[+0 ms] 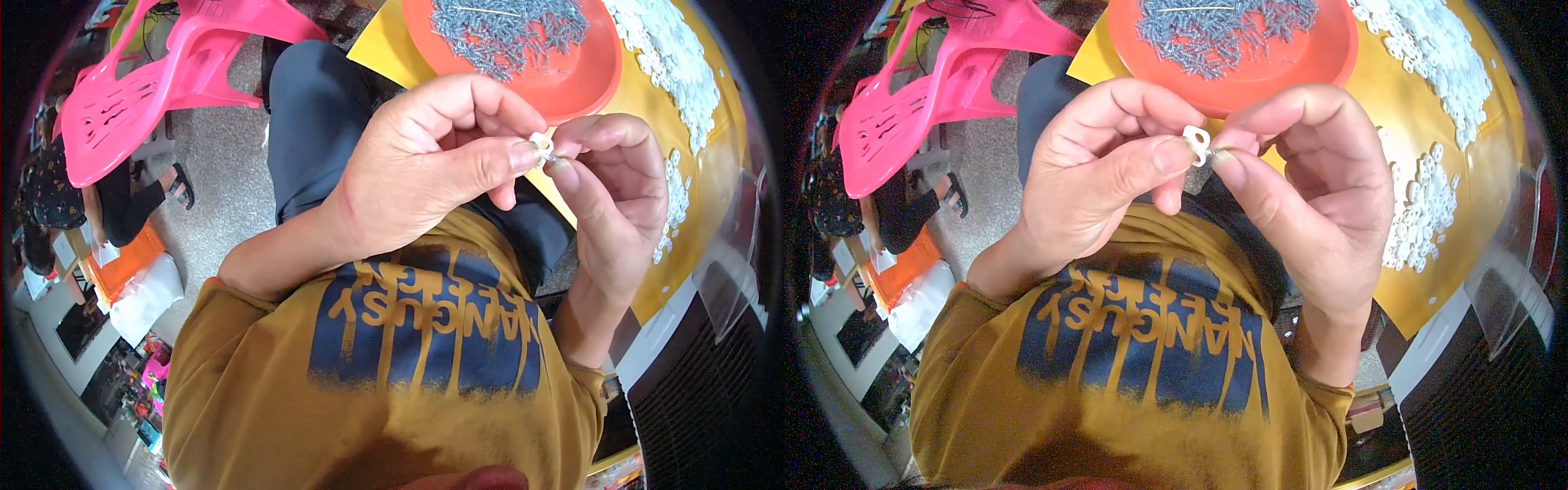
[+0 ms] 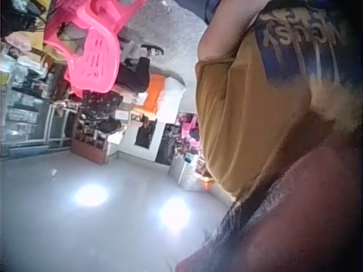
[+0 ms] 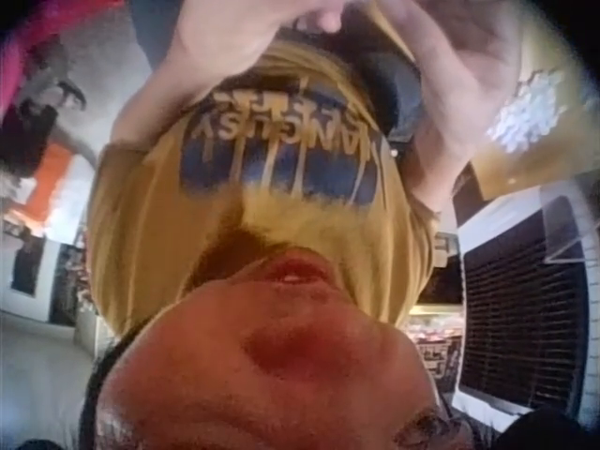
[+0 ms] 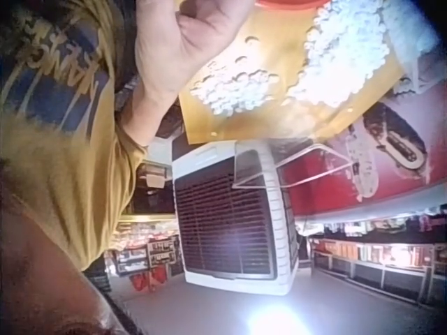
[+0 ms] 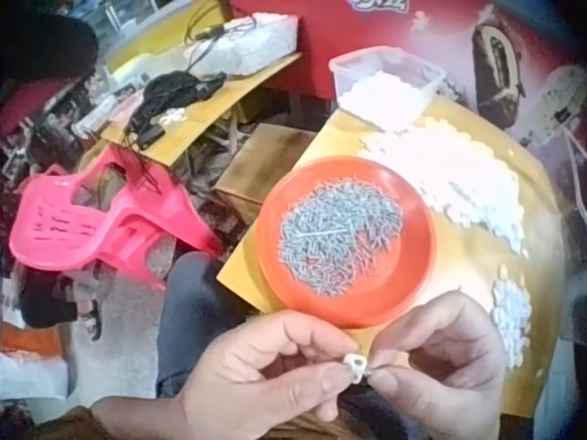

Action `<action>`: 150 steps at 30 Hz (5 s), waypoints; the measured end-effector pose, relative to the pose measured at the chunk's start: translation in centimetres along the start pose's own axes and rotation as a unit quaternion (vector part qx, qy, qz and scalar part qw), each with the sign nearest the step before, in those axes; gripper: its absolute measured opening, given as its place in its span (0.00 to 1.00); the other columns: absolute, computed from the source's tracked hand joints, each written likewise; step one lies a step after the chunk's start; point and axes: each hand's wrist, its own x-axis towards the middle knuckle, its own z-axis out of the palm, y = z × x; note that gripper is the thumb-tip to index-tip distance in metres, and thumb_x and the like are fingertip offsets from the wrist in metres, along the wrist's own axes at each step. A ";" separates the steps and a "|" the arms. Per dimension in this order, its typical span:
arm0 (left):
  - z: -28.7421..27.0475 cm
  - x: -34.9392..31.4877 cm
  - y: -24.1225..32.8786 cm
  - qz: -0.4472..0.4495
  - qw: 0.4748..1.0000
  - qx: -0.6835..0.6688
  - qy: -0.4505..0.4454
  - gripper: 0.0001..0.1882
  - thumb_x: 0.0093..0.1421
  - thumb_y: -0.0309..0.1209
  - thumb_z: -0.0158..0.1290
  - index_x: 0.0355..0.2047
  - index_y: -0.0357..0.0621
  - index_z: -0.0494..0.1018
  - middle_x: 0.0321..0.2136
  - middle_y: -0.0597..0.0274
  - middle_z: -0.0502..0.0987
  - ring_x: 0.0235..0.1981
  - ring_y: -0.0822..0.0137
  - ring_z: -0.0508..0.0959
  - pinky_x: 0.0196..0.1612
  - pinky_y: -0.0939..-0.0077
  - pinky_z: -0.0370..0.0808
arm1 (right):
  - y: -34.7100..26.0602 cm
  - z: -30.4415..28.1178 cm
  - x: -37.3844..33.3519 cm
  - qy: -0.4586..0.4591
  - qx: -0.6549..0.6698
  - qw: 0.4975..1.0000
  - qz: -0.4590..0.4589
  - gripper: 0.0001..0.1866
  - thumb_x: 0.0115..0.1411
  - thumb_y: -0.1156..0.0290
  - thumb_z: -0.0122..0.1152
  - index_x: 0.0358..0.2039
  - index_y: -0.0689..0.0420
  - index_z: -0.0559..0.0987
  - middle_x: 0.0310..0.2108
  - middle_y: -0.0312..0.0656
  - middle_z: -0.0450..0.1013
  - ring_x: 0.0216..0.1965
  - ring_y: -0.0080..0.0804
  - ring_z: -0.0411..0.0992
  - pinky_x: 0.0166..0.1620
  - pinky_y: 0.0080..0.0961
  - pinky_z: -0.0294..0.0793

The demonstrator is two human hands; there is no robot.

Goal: Manually inserting small metal components and pins into white plastic connector housings.

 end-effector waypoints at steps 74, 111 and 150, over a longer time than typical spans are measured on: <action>-0.2 -0.3 -0.7 0.013 0.995 0.094 -0.016 0.07 0.55 0.24 0.48 0.35 0.39 0.65 0.27 0.64 0.71 0.21 0.80 0.69 0.23 0.89 0.67 | 0.6 0.2 -1.1 0.051 -0.319 0.936 -0.137 0.12 0.47 0.88 0.54 0.33 0.65 0.67 0.31 0.45 0.70 0.33 0.26 0.68 0.37 0.16 0.66; -0.6 -0.7 -2.4 -0.024 0.996 0.041 0.081 0.06 0.53 0.19 0.47 0.33 0.36 0.67 0.24 0.60 0.71 0.18 0.77 0.67 0.22 0.86 0.65 | 2.7 -1.1 -2.8 0.066 -0.380 0.886 -0.255 0.10 0.42 0.78 0.63 0.26 0.60 0.71 0.22 0.40 0.69 0.23 0.32 0.68 0.28 0.26 0.65; 0.8 -1.6 -2.8 -0.118 0.993 0.007 0.009 0.05 0.54 0.22 0.47 0.33 0.38 0.67 0.24 0.66 0.69 0.20 0.79 0.68 0.22 0.88 0.65 | 4.2 -1.5 -8.3 0.204 -0.337 0.893 -0.217 0.15 0.56 0.65 0.47 0.15 0.58 0.64 0.15 0.42 0.62 0.17 0.35 0.59 0.23 0.29 0.58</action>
